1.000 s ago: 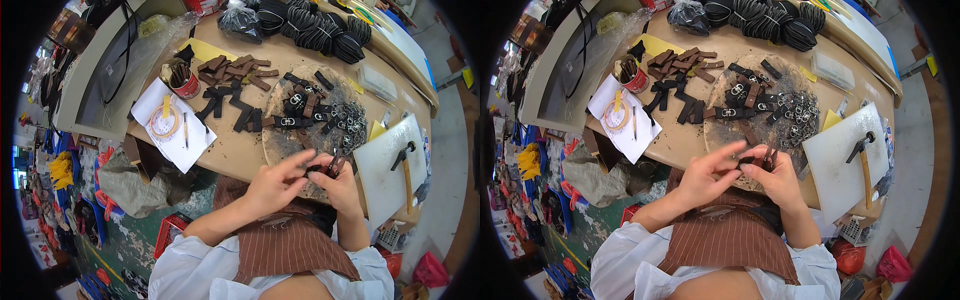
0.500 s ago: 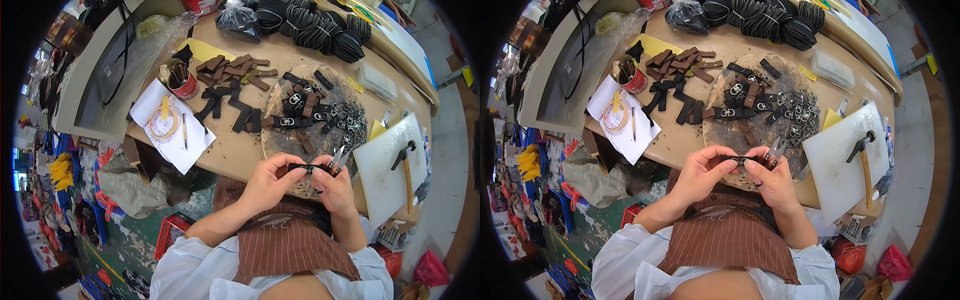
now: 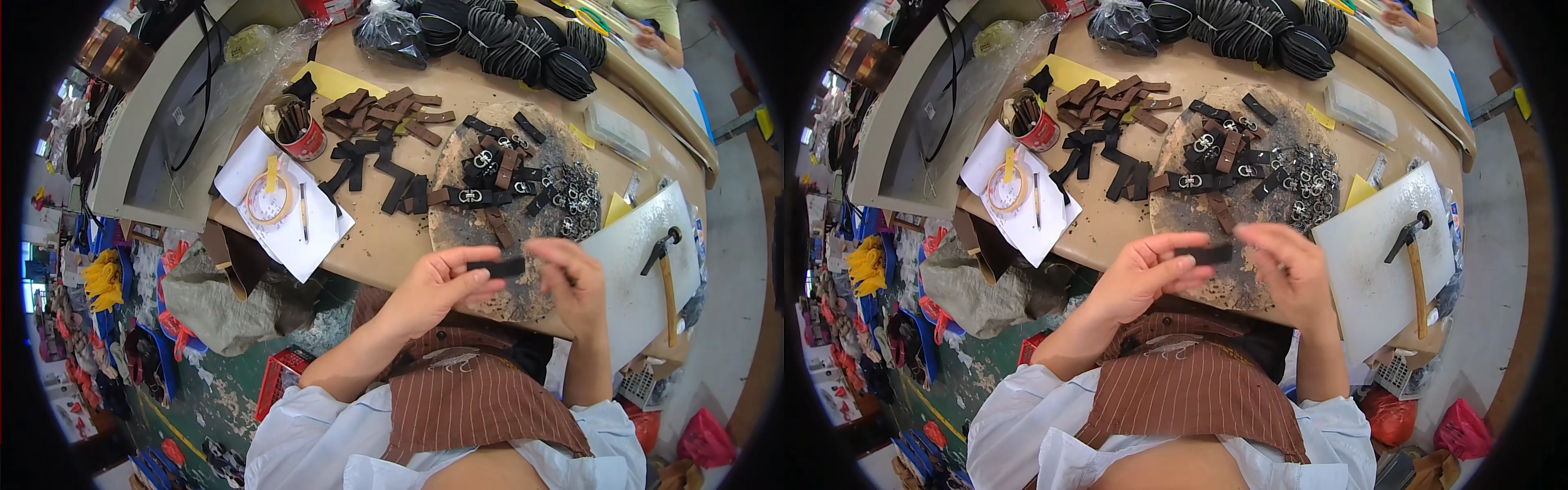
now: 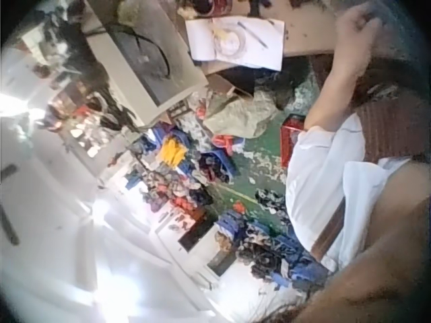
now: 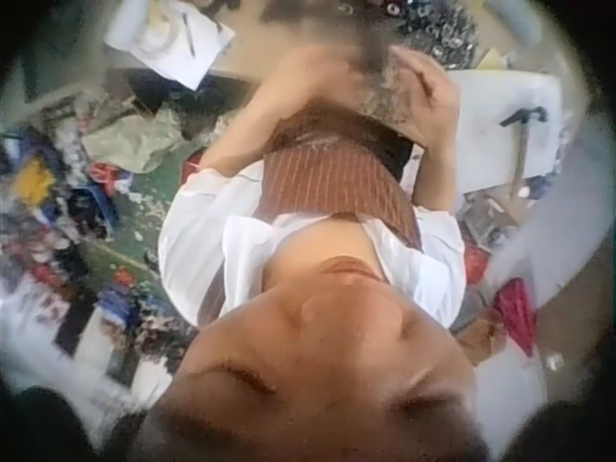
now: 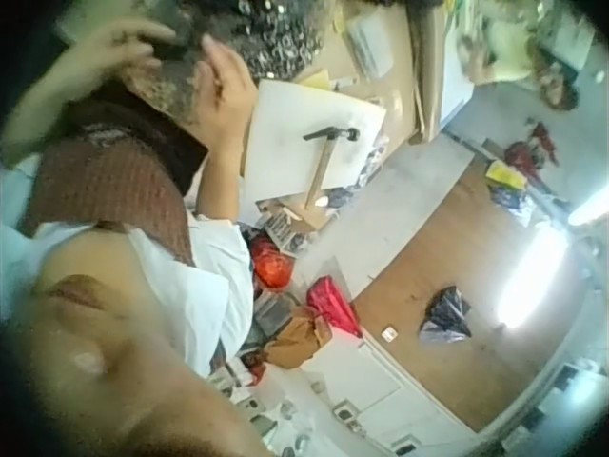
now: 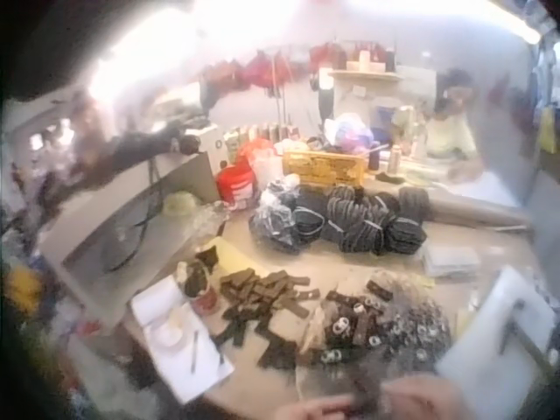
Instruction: The person assembles small leather belt segments by hand, attaching metal hardware such as buckles and rings. They repeatedly pick up a leather strip, thread a metal piece through it, and fold the leather to secure the hardware. The finished components are placed on a pile on the workbench.
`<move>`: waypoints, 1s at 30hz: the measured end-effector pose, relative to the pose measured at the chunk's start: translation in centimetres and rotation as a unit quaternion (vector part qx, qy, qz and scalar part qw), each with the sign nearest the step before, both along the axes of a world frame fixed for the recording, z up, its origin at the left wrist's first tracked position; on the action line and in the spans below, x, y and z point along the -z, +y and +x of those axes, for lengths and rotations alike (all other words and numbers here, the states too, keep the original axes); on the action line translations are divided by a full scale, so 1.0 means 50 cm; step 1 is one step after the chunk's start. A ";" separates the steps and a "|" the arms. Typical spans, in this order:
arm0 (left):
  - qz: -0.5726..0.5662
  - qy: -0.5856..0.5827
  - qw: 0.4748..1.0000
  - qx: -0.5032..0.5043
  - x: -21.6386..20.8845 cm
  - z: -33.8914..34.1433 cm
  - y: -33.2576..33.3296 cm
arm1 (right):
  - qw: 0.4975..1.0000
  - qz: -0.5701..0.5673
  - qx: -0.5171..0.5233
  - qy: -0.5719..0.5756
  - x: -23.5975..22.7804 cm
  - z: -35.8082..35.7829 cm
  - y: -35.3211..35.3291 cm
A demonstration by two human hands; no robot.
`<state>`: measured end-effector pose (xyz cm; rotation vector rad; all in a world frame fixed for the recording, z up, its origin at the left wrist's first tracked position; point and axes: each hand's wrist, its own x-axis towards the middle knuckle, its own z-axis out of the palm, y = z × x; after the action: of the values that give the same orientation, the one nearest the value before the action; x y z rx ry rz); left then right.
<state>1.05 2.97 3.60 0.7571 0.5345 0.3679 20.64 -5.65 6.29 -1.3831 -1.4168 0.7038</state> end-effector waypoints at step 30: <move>0.128 -0.055 0.979 -0.148 0.013 0.028 -0.036 | 0.905 -0.307 -0.093 0.278 0.006 -0.046 -0.004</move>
<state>2.45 1.15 2.94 0.9013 0.5018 0.7630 18.35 -5.83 6.01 -1.3461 -0.8963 1.6315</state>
